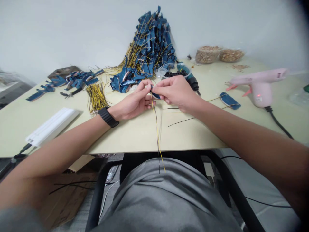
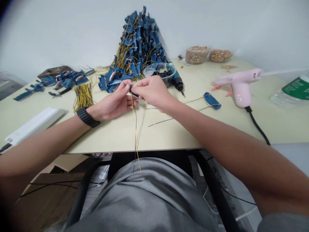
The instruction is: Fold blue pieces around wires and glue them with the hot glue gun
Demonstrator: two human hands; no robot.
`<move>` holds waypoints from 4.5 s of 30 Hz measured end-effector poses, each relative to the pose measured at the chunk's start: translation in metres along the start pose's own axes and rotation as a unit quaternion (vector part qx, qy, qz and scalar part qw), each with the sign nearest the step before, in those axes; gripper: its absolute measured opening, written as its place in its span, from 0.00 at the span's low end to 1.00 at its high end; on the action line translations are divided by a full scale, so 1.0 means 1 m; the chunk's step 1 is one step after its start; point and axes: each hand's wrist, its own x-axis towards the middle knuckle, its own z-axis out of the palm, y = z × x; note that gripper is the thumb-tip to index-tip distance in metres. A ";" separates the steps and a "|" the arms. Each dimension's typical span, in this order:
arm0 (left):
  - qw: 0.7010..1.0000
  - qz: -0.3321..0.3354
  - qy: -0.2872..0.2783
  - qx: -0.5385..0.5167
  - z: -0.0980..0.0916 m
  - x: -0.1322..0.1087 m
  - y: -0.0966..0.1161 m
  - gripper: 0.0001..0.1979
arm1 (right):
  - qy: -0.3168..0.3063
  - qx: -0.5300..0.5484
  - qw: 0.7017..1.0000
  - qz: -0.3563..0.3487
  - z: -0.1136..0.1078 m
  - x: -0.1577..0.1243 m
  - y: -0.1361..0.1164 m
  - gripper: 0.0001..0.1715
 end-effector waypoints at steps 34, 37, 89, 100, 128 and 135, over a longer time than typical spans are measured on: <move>1.000 0.019 0.010 0.005 0.003 -0.002 -0.001 0.23 | -0.010 0.074 0.996 0.050 0.004 -0.003 -0.004 0.22; 0.999 0.022 0.027 0.006 0.005 -0.001 -0.003 0.18 | -0.010 0.064 0.997 0.041 0.005 -0.003 -0.001 0.25; 0.992 0.059 -0.002 0.113 -0.013 0.004 -0.007 0.39 | 0.085 -0.216 0.953 -0.195 0.000 0.001 0.012 0.15; 0.983 0.097 0.024 0.154 -0.018 0.011 -0.015 0.40 | 0.067 -0.203 0.953 -0.214 0.001 -0.005 0.008 0.18; 0.976 0.116 0.031 0.184 -0.018 0.011 -0.017 0.37 | 0.053 -0.247 0.934 -0.252 0.003 -0.008 0.015 0.18; 0.970 0.132 0.020 0.201 -0.020 0.014 -0.016 0.38 | 0.047 -0.237 0.940 -0.243 0.004 -0.007 0.014 0.17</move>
